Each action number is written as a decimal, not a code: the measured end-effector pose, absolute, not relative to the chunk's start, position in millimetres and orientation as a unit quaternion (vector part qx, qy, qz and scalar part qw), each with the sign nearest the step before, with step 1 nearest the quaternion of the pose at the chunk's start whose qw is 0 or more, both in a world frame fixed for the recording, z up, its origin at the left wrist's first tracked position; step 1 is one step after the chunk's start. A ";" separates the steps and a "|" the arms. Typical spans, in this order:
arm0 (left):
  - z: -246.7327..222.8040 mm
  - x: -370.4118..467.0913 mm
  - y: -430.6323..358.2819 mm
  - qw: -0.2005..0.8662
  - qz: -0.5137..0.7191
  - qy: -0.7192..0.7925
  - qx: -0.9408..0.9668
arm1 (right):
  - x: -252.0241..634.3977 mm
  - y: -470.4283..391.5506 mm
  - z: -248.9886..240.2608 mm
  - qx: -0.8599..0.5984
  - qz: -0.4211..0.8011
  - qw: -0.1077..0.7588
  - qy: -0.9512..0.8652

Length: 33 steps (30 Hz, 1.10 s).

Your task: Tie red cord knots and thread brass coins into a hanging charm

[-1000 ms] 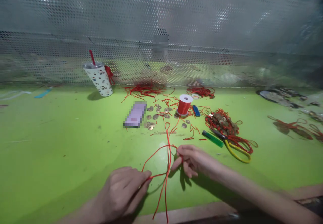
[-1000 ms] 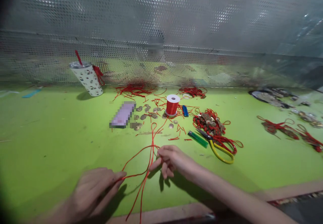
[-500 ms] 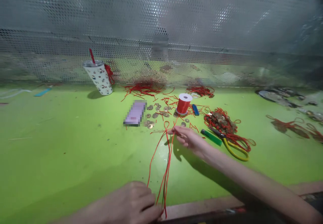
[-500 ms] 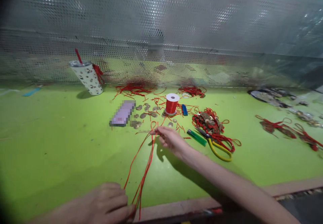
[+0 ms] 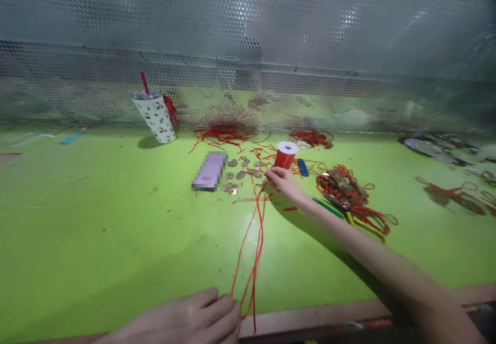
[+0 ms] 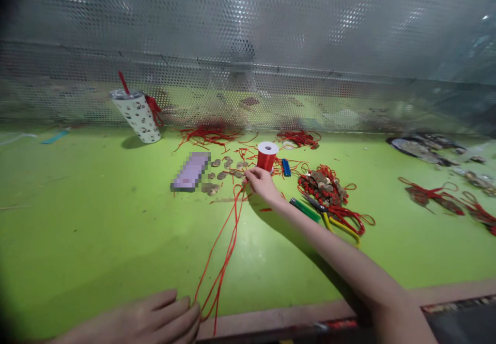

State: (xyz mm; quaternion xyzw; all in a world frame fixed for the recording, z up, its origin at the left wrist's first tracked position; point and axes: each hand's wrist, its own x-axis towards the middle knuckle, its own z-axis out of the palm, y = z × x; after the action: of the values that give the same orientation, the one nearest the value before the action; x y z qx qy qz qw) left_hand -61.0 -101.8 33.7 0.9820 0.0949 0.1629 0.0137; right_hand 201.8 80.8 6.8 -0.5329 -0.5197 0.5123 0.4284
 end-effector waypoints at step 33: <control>15.7 28.3 46.5 0.616 0.287 0.442 0.586 | 223.5 54.7 15.1 -0.540 0.424 0.481 -0.545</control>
State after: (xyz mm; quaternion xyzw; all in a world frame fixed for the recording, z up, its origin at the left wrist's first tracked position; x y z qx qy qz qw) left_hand 28.3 46.5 15.7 0.5858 0.4419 0.2871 0.6158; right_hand 223.5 54.7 15.1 -0.5404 -0.5449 0.4242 0.4807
